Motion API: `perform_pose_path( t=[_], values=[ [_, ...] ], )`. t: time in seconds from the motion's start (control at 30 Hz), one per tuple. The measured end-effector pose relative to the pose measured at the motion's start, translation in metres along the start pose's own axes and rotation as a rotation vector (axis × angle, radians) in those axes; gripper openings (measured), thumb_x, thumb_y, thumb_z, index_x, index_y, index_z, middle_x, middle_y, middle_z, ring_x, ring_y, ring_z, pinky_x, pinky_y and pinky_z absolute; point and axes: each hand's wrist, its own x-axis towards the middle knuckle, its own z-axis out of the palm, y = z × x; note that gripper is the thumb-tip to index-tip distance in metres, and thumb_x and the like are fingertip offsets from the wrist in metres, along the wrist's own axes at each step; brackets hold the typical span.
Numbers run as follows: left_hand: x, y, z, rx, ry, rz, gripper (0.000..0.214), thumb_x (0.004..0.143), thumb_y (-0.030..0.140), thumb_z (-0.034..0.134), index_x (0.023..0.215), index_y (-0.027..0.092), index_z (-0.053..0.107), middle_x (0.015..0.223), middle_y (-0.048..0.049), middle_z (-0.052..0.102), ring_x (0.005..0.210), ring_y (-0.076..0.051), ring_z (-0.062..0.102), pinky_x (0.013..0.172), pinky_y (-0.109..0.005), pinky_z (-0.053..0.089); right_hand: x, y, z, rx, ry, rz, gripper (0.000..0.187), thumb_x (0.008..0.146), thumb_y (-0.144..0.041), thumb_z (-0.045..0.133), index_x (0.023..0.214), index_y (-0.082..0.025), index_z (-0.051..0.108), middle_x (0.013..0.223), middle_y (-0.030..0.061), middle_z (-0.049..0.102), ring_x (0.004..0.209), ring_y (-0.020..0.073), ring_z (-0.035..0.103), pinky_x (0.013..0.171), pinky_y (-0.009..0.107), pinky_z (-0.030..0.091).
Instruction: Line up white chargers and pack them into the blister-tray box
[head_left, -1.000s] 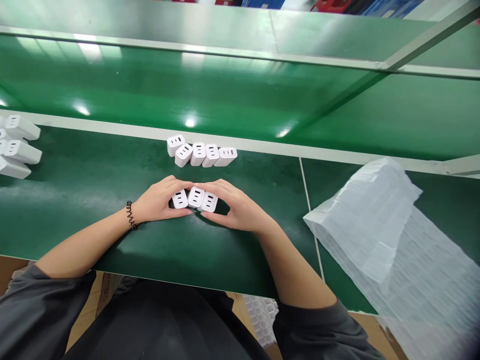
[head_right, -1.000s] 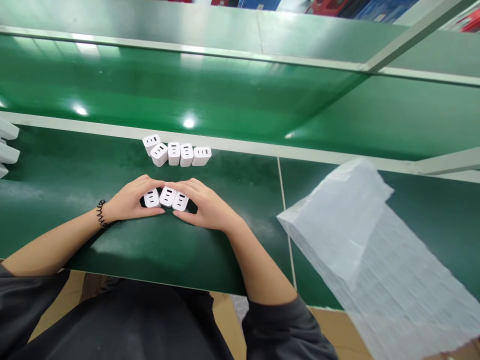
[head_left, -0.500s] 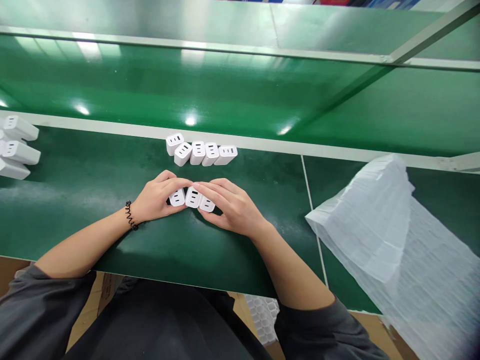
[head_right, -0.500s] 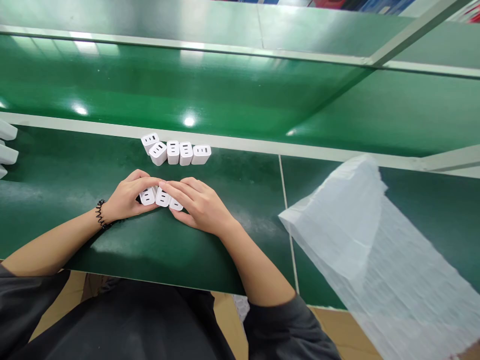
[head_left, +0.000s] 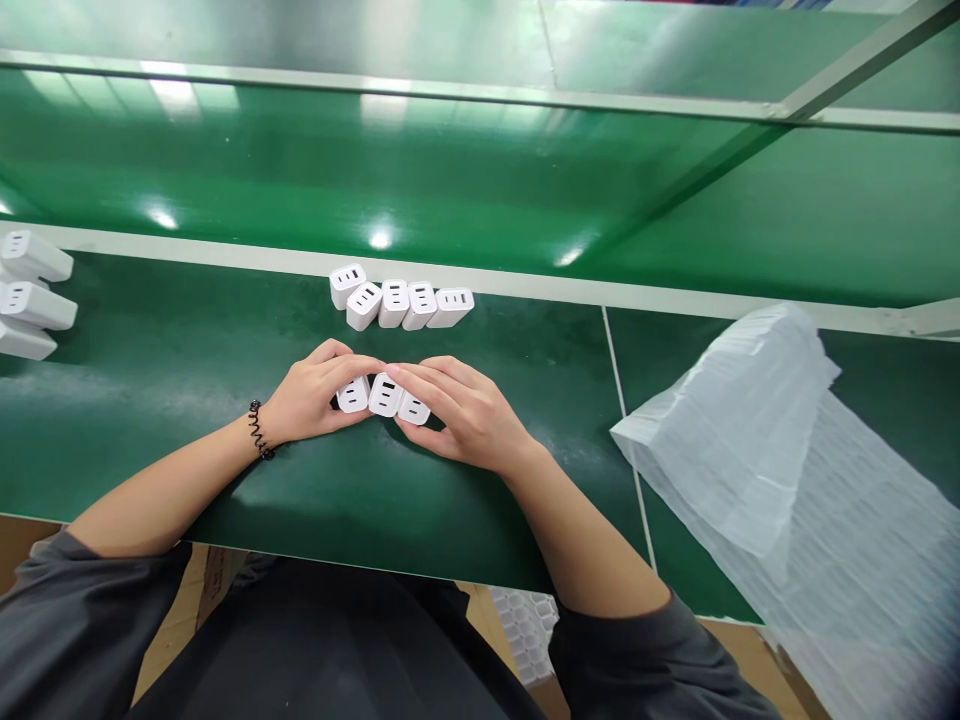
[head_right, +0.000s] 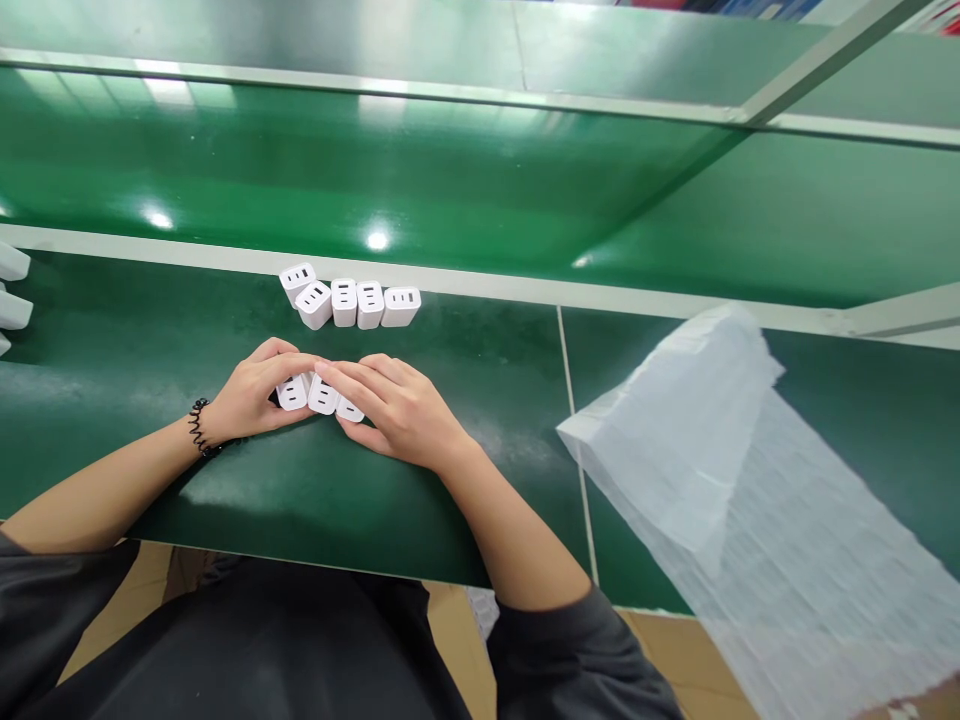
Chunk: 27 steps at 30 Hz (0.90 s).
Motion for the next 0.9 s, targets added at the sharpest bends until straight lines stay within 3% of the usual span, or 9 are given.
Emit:
perform_pose_path(
  t=[0.9],
  values=[
    [-0.0004, 0.0009, -0.0007, -0.003, -0.057, -0.008, 0.041, 0.089, 0.042, 0.066, 0.122, 0.02, 0.056, 0.1, -0.005, 0.071, 0.085, -0.018, 0.062, 0.069, -0.028, 0.052, 0.0008, 0.0001, 0.003, 0.123, 0.01, 0.075, 0.08, 0.088, -0.02, 0.062, 0.157, -0.028, 0.022, 0.113, 0.0059, 0.07, 0.088, 0.0231, 0.063, 0.073, 0.039, 0.06]
  ],
)
